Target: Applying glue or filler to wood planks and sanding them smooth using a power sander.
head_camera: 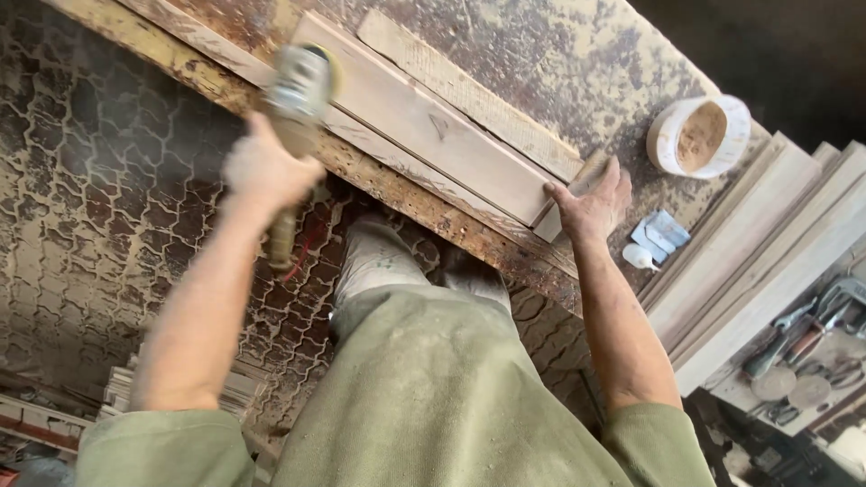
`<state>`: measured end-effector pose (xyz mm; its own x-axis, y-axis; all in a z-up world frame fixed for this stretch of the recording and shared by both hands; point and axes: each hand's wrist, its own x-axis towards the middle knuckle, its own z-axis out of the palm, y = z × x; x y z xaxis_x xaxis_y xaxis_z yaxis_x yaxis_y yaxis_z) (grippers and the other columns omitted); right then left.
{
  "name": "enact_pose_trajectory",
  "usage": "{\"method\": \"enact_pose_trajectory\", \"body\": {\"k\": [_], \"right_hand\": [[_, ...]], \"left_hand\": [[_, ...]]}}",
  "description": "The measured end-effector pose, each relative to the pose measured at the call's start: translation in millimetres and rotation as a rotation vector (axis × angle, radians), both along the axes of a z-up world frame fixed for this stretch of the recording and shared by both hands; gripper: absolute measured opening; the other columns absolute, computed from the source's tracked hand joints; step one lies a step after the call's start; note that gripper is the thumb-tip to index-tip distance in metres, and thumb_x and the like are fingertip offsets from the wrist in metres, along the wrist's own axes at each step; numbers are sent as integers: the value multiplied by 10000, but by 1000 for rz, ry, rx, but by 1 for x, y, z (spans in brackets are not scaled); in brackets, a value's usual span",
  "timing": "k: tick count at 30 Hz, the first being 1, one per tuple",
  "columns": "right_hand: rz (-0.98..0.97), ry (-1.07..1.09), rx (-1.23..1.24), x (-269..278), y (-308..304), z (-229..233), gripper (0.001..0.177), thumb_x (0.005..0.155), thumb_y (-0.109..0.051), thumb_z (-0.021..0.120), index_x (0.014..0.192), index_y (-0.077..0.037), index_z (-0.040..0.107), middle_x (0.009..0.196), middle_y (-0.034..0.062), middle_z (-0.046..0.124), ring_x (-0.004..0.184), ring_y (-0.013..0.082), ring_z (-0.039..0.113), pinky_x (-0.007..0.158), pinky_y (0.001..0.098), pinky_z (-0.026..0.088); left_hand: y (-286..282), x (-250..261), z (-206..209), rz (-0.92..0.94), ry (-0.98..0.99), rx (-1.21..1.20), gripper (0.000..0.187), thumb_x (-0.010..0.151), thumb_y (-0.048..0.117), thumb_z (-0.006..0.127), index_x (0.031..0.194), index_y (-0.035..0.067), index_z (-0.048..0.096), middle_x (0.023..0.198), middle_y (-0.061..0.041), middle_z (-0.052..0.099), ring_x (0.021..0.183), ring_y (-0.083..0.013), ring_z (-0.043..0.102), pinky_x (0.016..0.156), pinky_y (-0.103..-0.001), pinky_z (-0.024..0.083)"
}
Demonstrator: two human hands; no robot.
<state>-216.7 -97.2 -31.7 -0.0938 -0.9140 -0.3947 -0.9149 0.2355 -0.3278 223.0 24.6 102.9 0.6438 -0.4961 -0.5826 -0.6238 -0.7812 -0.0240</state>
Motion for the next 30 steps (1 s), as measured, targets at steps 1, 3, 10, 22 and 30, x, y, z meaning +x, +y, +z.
{"method": "enact_pose_trajectory", "body": {"k": [1, 3, 10, 22, 30], "right_hand": [[-6, 8, 8, -1, -2, 3, 1225, 631, -616, 954, 1595, -212, 316, 1515, 169, 362, 1428, 395, 356, 1152, 564, 349], [-19, 26, 69, -3, -9, 7, 1308, 627, -609, 965, 1639, -216, 235, 1631, 190, 260, 1513, 398, 279, 1218, 560, 268], [-25, 50, 121, -1, -18, 15, 1361, 608, -521, 1032, 1657, -215, 220, 1683, 220, 176, 1556, 407, 183, 1203, 637, 223], [-17, -29, 63, 0, -3, 0, 1330, 631, -657, 942, 1647, -183, 227, 1673, 203, 193, 1548, 396, 175, 1206, 649, 255], [487, -207, -357, 82, 29, -43, 599, 844, -393, 861, 1358, -199, 622, 1283, 102, 602, 1181, 288, 570, 1026, 417, 444]], "left_hand": [[10, 19, -20, -6, 8, 8, 853, 799, 369, 720, 1472, -28, 376, 1074, -317, 705, 1044, -522, 700, 890, -582, 554], [30, 57, -59, 82, -14, -191, 848, 764, 420, 747, 1429, 58, 365, 1109, -338, 687, 1078, -526, 670, 914, -609, 520], [8, -106, -27, -149, 67, 3, 791, 743, 364, 715, 1377, -1, 414, 999, -325, 708, 982, -510, 722, 835, -607, 579], [22, -149, -50, -627, 339, 164, 659, 782, 455, 693, 1297, 143, 426, 1057, -161, 685, 1023, -389, 720, 776, -557, 605], [42, 36, -19, 98, 9, -71, 714, 747, 353, 733, 1305, 14, 444, 1075, -358, 686, 1042, -558, 681, 867, -627, 530]]}}
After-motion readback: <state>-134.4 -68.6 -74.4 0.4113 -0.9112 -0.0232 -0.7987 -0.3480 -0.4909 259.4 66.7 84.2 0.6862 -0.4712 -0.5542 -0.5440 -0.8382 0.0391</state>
